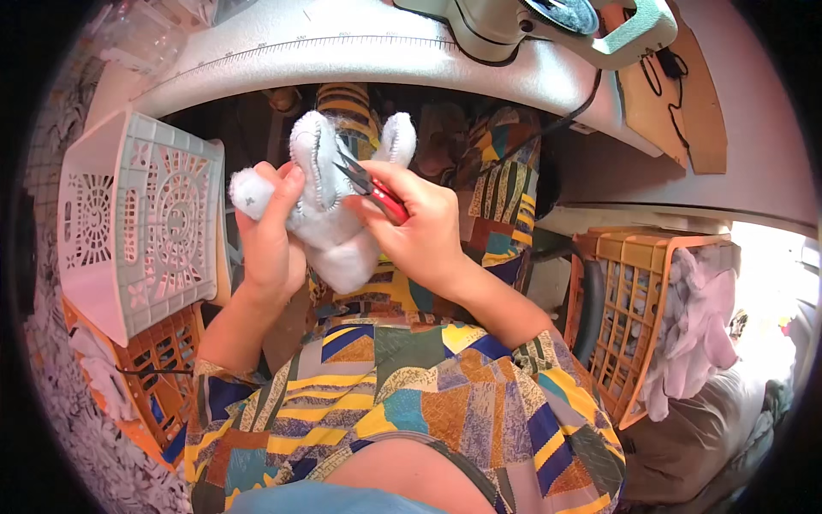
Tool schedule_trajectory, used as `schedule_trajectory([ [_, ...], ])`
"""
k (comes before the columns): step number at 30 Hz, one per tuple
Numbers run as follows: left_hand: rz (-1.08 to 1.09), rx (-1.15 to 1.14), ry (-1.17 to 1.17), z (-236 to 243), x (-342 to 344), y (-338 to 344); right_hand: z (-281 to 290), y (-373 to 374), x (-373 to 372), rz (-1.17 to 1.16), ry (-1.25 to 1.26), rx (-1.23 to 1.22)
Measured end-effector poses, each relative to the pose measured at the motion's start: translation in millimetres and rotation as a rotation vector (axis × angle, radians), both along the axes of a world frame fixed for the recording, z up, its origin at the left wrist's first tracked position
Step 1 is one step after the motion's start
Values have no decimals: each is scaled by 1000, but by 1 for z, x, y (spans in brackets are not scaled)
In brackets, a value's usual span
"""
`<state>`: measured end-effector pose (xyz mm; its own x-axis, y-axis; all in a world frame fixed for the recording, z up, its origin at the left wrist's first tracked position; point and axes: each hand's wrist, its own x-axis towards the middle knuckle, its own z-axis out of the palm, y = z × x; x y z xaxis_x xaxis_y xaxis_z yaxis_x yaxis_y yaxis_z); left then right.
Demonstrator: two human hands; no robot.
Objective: Sewing and assembling fabric parts for a plush toy using an industrial sewing machine.
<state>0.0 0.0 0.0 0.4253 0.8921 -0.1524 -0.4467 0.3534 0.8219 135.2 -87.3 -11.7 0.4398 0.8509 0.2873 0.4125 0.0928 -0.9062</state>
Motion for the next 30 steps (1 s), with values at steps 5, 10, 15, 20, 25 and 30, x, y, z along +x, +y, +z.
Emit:
schedule_trajectory([
  [5,-13,-40,-11,2,2,0,-3,-5,1,-105,-41,38],
  [10,-33,-160,-32,-10,-3,7,2,-23,33,-340,227,136],
  [15,-165,-438,-69,-14,4,20,-21,-72,92,-733,-262,-378],
  [20,-281,-524,-127,-26,12,26,-44,-112,98,-693,-748,-575],
  [25,-330,-556,-158,-16,28,13,13,-86,38,51,-437,-215],
  [30,-383,-410,-164,11,39,-1,-2,-52,31,-3,-436,134],
])
